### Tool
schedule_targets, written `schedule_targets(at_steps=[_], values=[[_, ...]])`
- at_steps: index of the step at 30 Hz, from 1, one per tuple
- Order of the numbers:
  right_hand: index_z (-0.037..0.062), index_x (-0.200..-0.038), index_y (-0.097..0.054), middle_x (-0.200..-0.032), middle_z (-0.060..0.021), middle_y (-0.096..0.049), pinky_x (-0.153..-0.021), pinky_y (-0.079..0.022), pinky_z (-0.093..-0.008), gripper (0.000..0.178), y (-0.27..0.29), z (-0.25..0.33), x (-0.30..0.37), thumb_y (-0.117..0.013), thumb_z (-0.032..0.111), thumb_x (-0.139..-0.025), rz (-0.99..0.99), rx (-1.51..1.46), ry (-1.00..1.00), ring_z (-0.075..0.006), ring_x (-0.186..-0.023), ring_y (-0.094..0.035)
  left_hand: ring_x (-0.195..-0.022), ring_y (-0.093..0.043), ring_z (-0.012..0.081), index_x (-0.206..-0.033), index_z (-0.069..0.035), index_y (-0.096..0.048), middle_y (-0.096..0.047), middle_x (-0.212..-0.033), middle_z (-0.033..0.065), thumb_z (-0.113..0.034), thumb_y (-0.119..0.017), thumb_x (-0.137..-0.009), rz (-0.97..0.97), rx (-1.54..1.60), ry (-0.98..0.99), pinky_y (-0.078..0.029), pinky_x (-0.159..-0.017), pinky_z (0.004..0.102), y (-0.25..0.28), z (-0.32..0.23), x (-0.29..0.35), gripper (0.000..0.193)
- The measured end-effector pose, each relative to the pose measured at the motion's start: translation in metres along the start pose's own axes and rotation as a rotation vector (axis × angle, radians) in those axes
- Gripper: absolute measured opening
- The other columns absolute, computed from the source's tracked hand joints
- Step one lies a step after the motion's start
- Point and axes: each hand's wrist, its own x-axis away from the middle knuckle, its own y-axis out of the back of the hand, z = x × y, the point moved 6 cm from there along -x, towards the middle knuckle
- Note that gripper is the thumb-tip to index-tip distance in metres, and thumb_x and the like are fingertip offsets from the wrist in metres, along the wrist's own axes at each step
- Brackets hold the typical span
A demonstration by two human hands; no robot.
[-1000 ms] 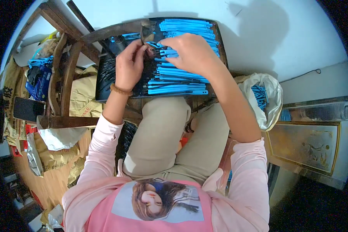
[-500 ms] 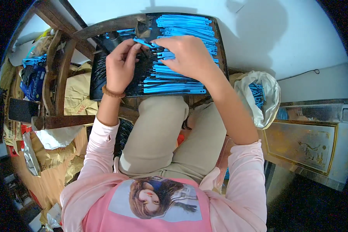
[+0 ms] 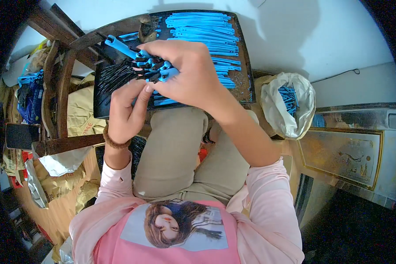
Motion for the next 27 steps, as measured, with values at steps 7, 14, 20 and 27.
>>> schedule_targets(at_steps=[7,14,20,27], values=[[-0.0015,-0.088,-0.06,-0.077,-0.0031,-0.063,-0.057,-0.044,-0.0188,0.013,-0.004,0.03,-0.017,-0.068,-0.002,-0.078,-0.274,-0.055,0.124,-0.0044,-0.063,-0.055,-0.084,-0.067,0.0236,-0.112,0.003,-0.063,-0.068,-0.098,0.0173,0.002,-0.053,-0.09,-0.177,-0.083,0.054,-0.051,-0.077,0.0311,0.021,0.007,0.021,0.024],[-0.002,-0.094,-0.057,-0.079,-0.004,-0.064,-0.059,-0.046,-0.0191,0.018,-0.045,0.03,-0.005,-0.068,-0.003,-0.08,-0.324,-0.296,-0.106,-0.0053,-0.067,-0.058,-0.091,-0.064,0.0183,-0.111,0.004,-0.063,-0.068,-0.103,0.0149,-0.004,-0.051,-0.095,-0.386,-0.072,0.202,-0.049,-0.081,0.0287,0.041,0.051,0.049,0.022],[0.0018,-0.089,-0.058,-0.079,-0.0011,-0.062,-0.06,-0.045,-0.0203,0.019,-0.069,0.007,0.013,-0.072,-0.001,-0.077,-0.285,-0.284,-0.22,-0.0051,-0.068,-0.057,-0.089,-0.065,0.02,-0.107,0.005,-0.064,-0.068,-0.099,0.0156,-0.003,-0.054,-0.093,-0.412,-0.097,0.205,-0.049,-0.079,0.0289,0.042,0.059,0.055,0.019],[0.0026,-0.091,-0.058,-0.083,-0.001,-0.061,-0.063,-0.045,-0.0203,0.024,-0.07,0.012,0.007,-0.077,0.004,-0.076,-0.304,-0.315,-0.185,-0.0058,-0.071,-0.056,-0.082,-0.066,0.0241,-0.103,0.004,-0.064,-0.067,-0.092,0.0169,-0.001,-0.057,-0.09,-0.41,-0.148,0.178,-0.049,-0.076,0.0302,0.041,0.059,0.056,0.015]])
